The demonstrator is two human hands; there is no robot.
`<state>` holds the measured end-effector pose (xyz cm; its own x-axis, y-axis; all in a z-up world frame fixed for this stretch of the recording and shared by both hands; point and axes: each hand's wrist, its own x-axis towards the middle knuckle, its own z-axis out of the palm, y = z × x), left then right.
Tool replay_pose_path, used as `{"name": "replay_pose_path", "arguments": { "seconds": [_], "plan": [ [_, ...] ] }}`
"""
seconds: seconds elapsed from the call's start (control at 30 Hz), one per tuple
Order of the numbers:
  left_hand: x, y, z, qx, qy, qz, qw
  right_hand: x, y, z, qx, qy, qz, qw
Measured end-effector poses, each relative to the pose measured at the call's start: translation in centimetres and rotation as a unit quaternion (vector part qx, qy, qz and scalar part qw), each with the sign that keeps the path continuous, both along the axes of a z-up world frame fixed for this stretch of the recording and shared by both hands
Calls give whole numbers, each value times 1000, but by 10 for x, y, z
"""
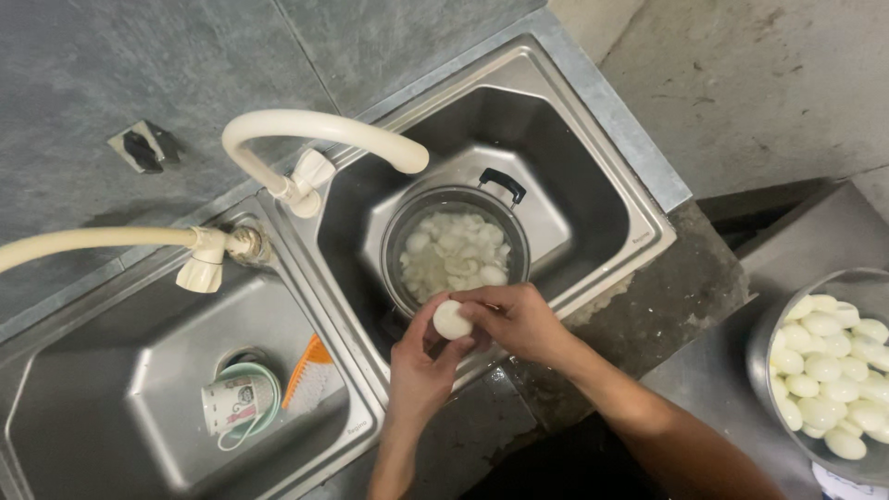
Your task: The person peels shells from boiled eggs by hand over a pot of water in a sink, then places the peeled eggs into a separate bowl.
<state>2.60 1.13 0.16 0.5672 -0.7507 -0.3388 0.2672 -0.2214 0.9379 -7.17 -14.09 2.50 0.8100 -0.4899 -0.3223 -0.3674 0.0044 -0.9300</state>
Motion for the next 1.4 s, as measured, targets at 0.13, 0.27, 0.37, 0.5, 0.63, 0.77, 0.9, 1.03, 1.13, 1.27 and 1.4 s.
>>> {"name": "replay_pose_path", "arguments": {
  "seconds": [0.13,0.27,0.37,0.5,0.63,0.77,0.9,1.03,1.13,1.27,1.4],
  "plan": [
    [5,-2,-13,-54,-6,-4,999,7,-1,-1,-28,1,-8,1000],
    [13,1,-22,-87,44,-10,995,13,2,-3,-59,-13,-22,998],
    [23,3,-32,-104,56,4,993,19,-6,-16,-38,-13,-31,999],
    [44,-11,-71,-158,174,65,970,42,-37,-66,-141,19,-23,990],
    [73,-83,-158,41,124,105,986,85,-77,-156,-375,33,14,926],
    [89,-129,-238,150,-4,81,985,96,-83,-221,-584,96,175,787],
    [91,-119,-236,-67,337,181,922,83,-91,-203,-515,103,213,824],
    [67,-84,-159,-275,407,260,831,69,-64,-118,-134,47,30,989],
    [47,-88,-95,-276,426,301,807,70,-26,-58,-137,87,11,987],
    [29,-93,-44,-262,289,293,873,60,-6,-14,-175,-16,-36,984],
    [13,-95,-20,-246,218,309,892,39,-2,1,-184,-150,-25,971]
  ]
}}
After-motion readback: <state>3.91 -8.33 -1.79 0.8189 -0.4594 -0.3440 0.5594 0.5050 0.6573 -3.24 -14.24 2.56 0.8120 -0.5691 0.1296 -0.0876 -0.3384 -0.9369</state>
